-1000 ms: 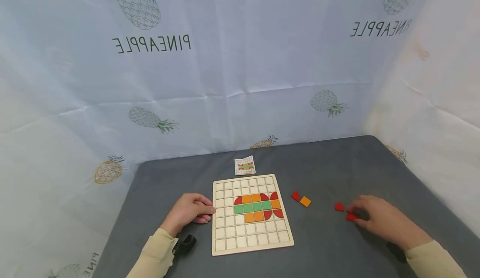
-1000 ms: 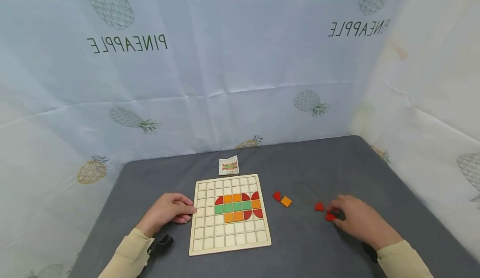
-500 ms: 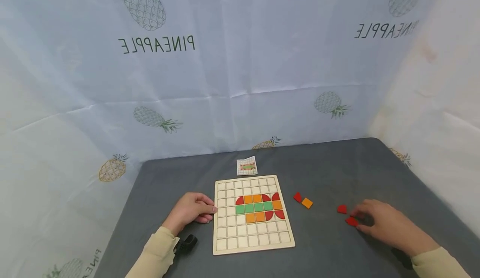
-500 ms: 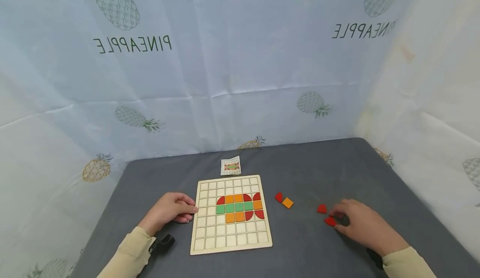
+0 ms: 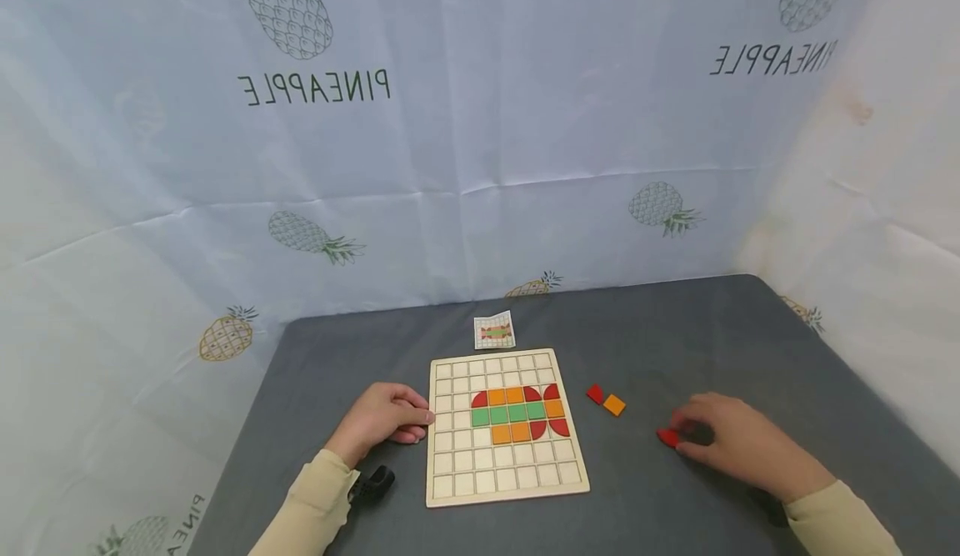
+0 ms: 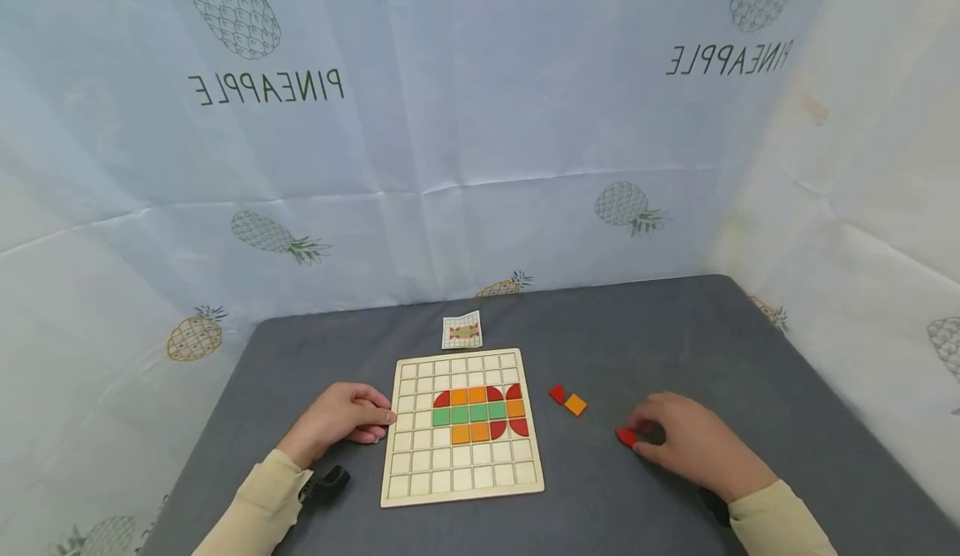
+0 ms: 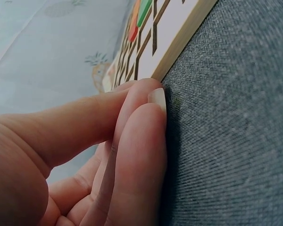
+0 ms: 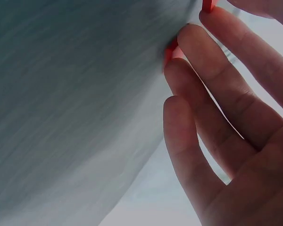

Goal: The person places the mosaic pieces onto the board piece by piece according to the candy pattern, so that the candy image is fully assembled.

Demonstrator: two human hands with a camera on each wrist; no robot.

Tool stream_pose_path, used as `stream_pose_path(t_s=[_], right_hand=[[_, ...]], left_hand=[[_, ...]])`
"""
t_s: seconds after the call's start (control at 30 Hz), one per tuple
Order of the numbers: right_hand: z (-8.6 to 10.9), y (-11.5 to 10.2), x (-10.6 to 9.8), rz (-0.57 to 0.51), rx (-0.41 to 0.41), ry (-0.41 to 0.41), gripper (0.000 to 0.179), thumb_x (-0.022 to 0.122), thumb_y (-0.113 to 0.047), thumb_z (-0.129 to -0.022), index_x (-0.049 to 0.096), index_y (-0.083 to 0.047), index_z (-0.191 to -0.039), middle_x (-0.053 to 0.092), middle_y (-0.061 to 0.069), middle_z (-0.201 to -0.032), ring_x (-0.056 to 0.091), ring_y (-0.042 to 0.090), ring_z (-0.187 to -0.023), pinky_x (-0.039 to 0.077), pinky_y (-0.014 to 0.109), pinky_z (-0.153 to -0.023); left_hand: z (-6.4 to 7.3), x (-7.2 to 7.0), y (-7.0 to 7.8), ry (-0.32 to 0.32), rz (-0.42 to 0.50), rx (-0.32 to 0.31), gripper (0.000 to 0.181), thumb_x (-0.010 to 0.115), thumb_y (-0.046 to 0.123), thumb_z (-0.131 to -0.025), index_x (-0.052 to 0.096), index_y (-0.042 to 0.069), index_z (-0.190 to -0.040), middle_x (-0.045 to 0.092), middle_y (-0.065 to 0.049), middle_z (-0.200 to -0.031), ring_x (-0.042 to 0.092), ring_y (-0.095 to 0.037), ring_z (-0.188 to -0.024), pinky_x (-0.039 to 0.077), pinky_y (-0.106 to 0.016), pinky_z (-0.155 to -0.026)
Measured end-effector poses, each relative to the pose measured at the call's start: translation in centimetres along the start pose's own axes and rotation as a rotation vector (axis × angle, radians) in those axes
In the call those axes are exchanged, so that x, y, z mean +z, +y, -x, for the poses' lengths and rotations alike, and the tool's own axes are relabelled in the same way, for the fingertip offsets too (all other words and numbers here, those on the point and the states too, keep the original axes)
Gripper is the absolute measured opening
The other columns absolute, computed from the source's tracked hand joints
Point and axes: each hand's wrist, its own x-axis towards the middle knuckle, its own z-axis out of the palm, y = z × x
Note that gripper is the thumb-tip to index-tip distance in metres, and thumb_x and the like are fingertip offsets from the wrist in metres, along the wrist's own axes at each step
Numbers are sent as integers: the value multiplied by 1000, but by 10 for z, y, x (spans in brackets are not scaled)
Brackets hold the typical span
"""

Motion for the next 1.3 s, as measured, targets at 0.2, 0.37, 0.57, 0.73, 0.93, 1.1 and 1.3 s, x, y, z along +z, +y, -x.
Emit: stream_pose_path(t_s=[0.2, 0.37, 0.57, 0.73, 0.93, 1.1, 1.3], right_hand=[[-42, -44, 7, 44, -55, 64, 21, 88, -30, -80, 74, -36, -95, 62, -20, -89, 56, 0, -81, 54, 25, -69], [-78, -93, 14, 22, -110, 61, 18, 87, -31, -81, 76, -30, -95, 64, -16, -90, 55, 5, -82, 53, 22, -68], [-110, -140, 35, -11, -230, 56, 16, 84, -32, -84, 77, -25, -96, 68, -12, -95, 56, 4, -84, 52, 21, -68], [-121, -168, 54, -25, -285, 41, 13, 82, -35, -86, 77, -25, -93, 66, -11, -90, 50, 0, -78, 48, 18, -65], [-122, -180, 62, -1, -324, 46, 8, 81, -31, -87, 77, -24, -88, 64, -12, -84, 46, 1, -76, 44, 16, -63], [-126, -186, 61, 18, -346, 70, 11, 82, -31, -86, 77, -22, -88, 61, -11, -81, 44, 2, -73, 42, 17, -63], [-130, -195, 64, 40, -349, 41, 11, 82, -31, -85, 77, -22, -89, 59, -12, -79, 43, 3, -71, 39, 17, -60]], left_hand=[[-1, -2, 1, -8, -4, 16, 38, 88, 29, -81, 73, 5, -106, 79, -7, -87, 75, -16, -74, 65, -32, -68], [-1, -2, 3, -13, 7, 34, 36, 87, 26, -82, 72, 4, -106, 79, -7, -86, 76, -17, -74, 65, -33, -67], [-3, 2, 1, -16, 20, 41, 36, 87, 24, -82, 72, 3, -106, 79, -8, -87, 75, -16, -72, 65, -34, -66], [-3, 3, -4, -23, 32, 29, 37, 87, 24, -82, 72, 3, -107, 80, -7, -87, 76, -16, -73, 65, -33, -67], [0, 3, 0, -26, 36, 42, 36, 88, 25, -81, 72, 3, -106, 80, -7, -86, 76, -16, -73, 65, -34, -66], [0, 1, 2, -10, 34, 46, 35, 87, 24, -82, 72, 3, -106, 79, -7, -86, 76, -16, -72, 65, -33, -66], [1, -3, 0, -19, 31, 36, 34, 87, 24, -83, 72, 3, -105, 79, -8, -85, 75, -16, -71, 65, -34, -66]])
